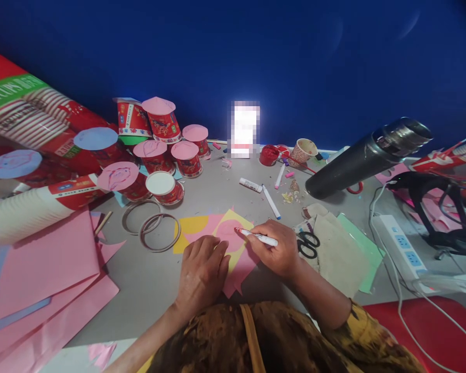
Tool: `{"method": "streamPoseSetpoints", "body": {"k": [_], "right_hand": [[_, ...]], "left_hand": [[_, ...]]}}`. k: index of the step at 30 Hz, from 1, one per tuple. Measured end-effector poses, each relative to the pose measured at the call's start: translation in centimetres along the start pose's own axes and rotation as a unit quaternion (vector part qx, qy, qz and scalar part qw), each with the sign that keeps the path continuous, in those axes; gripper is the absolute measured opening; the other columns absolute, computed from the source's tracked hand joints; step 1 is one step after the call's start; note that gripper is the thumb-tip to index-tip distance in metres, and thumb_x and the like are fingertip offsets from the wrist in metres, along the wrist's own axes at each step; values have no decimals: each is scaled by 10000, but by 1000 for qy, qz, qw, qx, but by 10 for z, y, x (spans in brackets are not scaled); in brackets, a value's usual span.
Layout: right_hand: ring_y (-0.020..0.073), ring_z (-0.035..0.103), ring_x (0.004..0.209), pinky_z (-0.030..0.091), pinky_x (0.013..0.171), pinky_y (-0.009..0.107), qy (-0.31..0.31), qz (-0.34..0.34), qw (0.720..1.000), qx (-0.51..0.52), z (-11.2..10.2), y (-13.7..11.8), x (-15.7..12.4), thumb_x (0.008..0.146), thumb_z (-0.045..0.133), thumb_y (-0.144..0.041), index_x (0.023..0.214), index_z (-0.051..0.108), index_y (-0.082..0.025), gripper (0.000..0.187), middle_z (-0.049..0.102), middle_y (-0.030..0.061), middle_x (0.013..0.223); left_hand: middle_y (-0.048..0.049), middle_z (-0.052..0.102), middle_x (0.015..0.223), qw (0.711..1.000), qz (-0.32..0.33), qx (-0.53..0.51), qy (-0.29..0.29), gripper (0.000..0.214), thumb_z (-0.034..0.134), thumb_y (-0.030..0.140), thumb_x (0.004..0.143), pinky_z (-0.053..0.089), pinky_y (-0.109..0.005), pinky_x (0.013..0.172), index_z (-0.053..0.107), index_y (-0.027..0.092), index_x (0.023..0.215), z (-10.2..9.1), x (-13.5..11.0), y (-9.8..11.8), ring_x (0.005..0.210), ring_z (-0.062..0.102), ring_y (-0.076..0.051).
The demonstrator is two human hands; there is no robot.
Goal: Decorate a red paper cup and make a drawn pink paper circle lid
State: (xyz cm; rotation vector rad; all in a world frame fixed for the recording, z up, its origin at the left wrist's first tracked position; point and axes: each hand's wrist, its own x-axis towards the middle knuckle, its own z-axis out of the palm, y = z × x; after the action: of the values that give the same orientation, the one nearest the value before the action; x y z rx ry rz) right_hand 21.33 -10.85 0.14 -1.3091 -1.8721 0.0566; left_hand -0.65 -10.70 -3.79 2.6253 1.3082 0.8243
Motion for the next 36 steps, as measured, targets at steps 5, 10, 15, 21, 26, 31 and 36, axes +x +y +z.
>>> {"method": "streamPoseSetpoints", "body": {"k": [5, 10, 15, 21, 26, 31, 36], "right_hand": [[168, 733, 691, 536, 690, 284, -40, -38, 997, 51, 4, -4, -1, 1038, 626, -245, 963, 701, -226, 108, 800, 26, 790], [169, 762, 751, 573, 754, 286, -79, -36, 994, 63, 11, -2, -4, 1037, 638, -267, 1020, 713, -234, 83, 822, 34, 850], [169, 761, 754, 556, 746, 289, -79, -34, 995, 56, 16, -1, -4, 1050, 650, -313, 996, 715, -227, 121, 826, 32, 856], [165, 750, 749, 543, 734, 289, -79, -40, 994, 61, 19, 0, -5, 1057, 642, -320, 988, 710, -220, 139, 822, 33, 859], [169, 747, 744, 545, 729, 291, -93, -24, 994, 43, 16, -1, -4, 1060, 628, -339, 976, 719, -229, 166, 820, 37, 842], [175, 728, 696, 530, 688, 294, -57, -28, 997, 43, 7, 0, -5, 1022, 641, -252, 960, 707, -225, 94, 799, 32, 792], [182, 713, 664, 518, 656, 303, -52, -9, 998, 36, 3, 2, -7, 997, 648, -255, 941, 717, -236, 91, 787, 29, 761]], "left_hand": [[-102, 722, 1054, 1000, 6, 0, 3, 171, 569, 201, 1007, 481, -422, 818, 706, 191, 1108, -1, 1, 0, 990, 654, -284], [-101, 716, 1047, 1000, 5, -1, -3, 172, 569, 194, 1003, 474, -413, 817, 721, 193, 1084, -2, 1, 0, 979, 647, -279], [-106, 707, 1045, 1000, -3, -10, -11, 180, 559, 193, 1009, 468, -424, 827, 730, 185, 1063, -1, 0, 1, 982, 633, -286], [-104, 707, 1057, 1000, -5, -8, -21, 179, 562, 207, 1010, 458, -419, 832, 730, 198, 1071, -2, 0, 0, 984, 626, -282], [-105, 711, 1076, 1000, -4, -6, -23, 187, 559, 205, 1010, 469, -420, 834, 719, 204, 1108, -1, -1, -1, 1002, 633, -280], [-104, 713, 1066, 1000, 0, -4, -6, 177, 565, 204, 1009, 478, -419, 830, 703, 201, 1118, 0, -1, -1, 999, 639, -280], [-105, 714, 1067, 1000, -1, -5, -6, 169, 582, 195, 995, 478, -418, 824, 705, 202, 1111, 0, -1, -1, 998, 645, -283]]}}
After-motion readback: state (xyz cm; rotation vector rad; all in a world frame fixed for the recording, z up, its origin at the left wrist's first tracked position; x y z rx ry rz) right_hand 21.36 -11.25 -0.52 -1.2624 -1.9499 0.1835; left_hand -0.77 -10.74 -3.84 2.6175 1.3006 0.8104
